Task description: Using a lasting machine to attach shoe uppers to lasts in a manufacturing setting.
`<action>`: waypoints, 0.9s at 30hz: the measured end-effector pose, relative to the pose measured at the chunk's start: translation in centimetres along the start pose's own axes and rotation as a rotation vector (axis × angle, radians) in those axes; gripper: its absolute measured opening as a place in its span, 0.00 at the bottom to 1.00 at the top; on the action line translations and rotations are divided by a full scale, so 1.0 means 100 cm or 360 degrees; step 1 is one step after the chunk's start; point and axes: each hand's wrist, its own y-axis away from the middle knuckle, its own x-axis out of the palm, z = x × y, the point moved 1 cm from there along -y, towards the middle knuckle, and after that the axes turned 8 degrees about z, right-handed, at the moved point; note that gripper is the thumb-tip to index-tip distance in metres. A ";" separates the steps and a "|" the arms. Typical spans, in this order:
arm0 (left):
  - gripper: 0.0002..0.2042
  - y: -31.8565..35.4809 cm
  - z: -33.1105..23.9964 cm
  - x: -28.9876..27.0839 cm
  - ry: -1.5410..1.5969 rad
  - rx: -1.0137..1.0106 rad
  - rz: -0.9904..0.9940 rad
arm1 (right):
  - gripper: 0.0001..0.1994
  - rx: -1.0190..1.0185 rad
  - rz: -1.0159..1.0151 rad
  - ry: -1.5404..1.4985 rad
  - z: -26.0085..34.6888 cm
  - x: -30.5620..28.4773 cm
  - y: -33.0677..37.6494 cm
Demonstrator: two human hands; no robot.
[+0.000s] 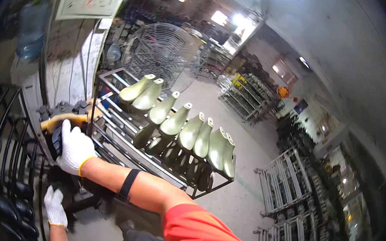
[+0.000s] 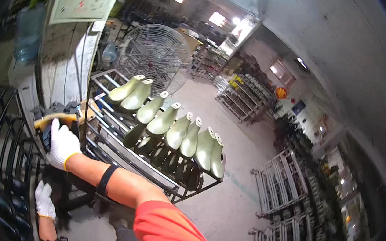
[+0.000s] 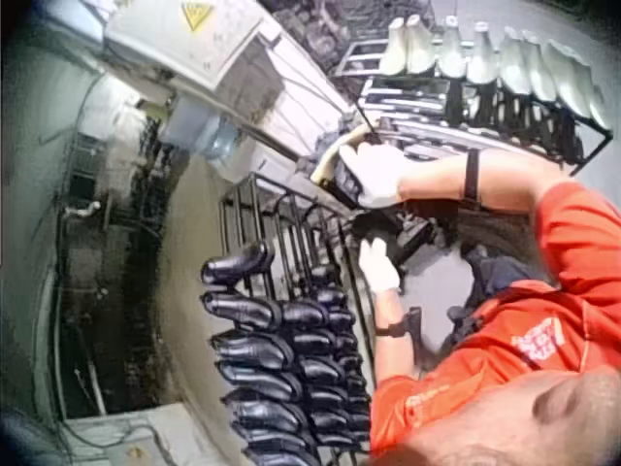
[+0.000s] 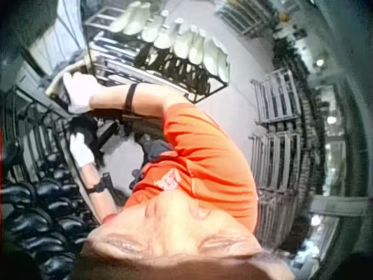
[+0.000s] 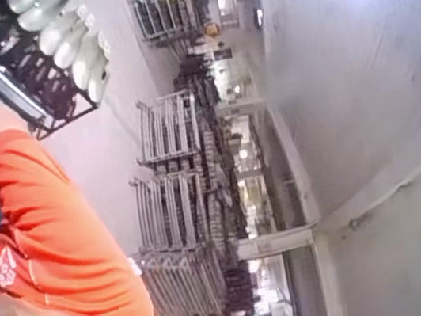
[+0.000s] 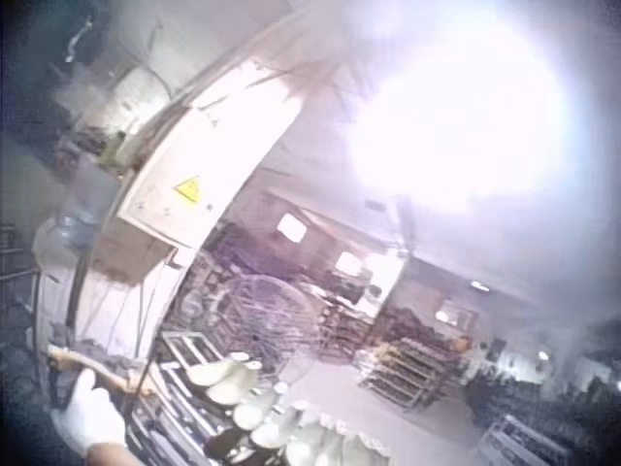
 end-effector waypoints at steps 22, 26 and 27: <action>0.26 -0.017 -0.096 0.113 0.0290 -0.0505 0.0050 | 0.38 0.0479 0.0756 -0.2383 -0.058 0.030 0.042; 0.21 -0.016 -0.047 0.076 0.0470 -0.0468 0.0251 | 0.44 0.0505 0.0507 -0.2283 -0.058 0.066 0.070; 0.21 -0.013 -0.033 0.070 0.0470 -0.0449 0.0267 | 0.47 0.0538 0.0535 -0.2224 -0.062 0.083 0.076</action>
